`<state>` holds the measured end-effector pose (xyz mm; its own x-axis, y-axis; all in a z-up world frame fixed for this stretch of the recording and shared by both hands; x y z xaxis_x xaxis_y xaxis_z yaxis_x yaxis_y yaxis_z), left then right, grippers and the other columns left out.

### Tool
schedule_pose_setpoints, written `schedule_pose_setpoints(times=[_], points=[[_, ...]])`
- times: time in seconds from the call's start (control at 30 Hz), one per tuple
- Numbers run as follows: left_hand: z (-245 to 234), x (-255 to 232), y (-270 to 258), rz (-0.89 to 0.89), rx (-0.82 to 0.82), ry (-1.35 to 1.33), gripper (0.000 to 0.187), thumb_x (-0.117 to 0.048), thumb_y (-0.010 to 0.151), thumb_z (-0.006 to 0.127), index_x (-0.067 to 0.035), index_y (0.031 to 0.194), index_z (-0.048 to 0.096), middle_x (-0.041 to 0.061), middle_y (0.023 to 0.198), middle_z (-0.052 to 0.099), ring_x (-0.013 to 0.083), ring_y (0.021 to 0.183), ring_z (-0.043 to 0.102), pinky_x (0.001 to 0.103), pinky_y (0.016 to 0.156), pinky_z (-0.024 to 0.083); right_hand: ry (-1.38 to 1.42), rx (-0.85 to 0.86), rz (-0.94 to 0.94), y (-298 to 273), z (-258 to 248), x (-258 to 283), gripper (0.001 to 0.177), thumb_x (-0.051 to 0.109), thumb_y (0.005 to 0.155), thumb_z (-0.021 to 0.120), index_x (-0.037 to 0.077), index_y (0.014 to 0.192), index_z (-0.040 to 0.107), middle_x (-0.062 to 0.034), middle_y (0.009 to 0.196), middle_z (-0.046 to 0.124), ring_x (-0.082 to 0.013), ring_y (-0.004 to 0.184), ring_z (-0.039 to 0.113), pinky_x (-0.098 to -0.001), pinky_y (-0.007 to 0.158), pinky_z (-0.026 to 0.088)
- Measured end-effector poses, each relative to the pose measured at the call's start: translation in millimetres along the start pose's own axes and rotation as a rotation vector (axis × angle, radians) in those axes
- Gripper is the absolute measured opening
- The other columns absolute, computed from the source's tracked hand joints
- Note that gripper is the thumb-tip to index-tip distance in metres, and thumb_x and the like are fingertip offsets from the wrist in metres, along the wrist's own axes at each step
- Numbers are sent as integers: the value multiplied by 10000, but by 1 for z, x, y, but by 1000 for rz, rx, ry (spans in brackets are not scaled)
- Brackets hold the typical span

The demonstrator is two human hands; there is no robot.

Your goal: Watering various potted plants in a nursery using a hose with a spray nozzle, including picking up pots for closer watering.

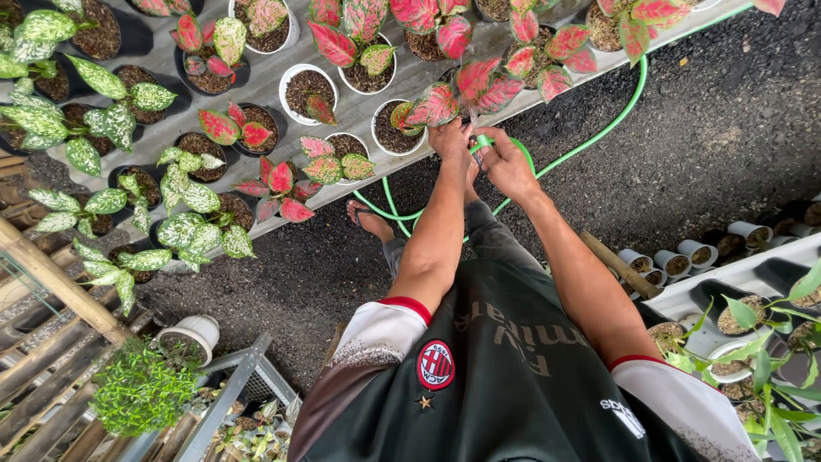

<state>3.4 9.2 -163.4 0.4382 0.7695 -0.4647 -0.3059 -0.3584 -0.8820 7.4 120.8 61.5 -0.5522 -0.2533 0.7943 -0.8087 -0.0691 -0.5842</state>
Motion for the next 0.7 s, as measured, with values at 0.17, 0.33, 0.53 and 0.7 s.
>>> schedule_pose_setpoints(times=[0.17, 0.33, 0.53, 0.7], points=[[-26, 22, 87, 189, -5, 237, 429, -54, 843, 732, -196, 1216, 574, 111, 673, 472, 370, 530, 643, 534, 442, 638, 3, 36, 41, 19, 10, -41, 364, 141, 1058, 493, 222, 1379, 647, -52, 737, 619, -153, 632, 607, -318, 631, 518], [-16, -6, 24, 204, 20, 387, 543, -125, 756, 810, -162, 1264, 622, 130, 849, 610, 321, 707, 678, 420, 472, 616, 34, -32, 22, 18, 5, -22, 356, 154, 1051, 512, 208, 1375, 648, -43, 742, 615, -149, 679, 597, -325, 670, 518], [-17, -44, -17, 372, 38, 410, 478, -380, 949, 755, -9, 1240, 677, 245, 1198, 621, 371, 1216, 596, 516, 1033, 491, 54, -34, 17, 6, 7, -16, 361, 171, 1029, 524, 260, 1342, 680, -18, 702, 629, -132, 642, 593, -294, 639, 527], [-7, -70, -38, 411, 9, 493, 586, -300, 940, 731, 118, 1321, 576, 388, 1377, 537, 512, 1396, 444, 579, 1202, 334, 98, -82, -9, 8, 4, -10, 352, 160, 1029, 527, 248, 1328, 692, -20, 689, 624, -125, 619, 569, -292, 619, 514]])
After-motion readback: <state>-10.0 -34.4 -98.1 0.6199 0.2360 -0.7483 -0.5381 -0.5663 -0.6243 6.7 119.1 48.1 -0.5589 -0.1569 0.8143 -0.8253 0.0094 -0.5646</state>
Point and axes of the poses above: each hand's wrist, its own y-axis towards the middle knuckle, its own z-axis out of the palm, x = y × z, the point moved 9 cm from there along y, towards the middle knuckle
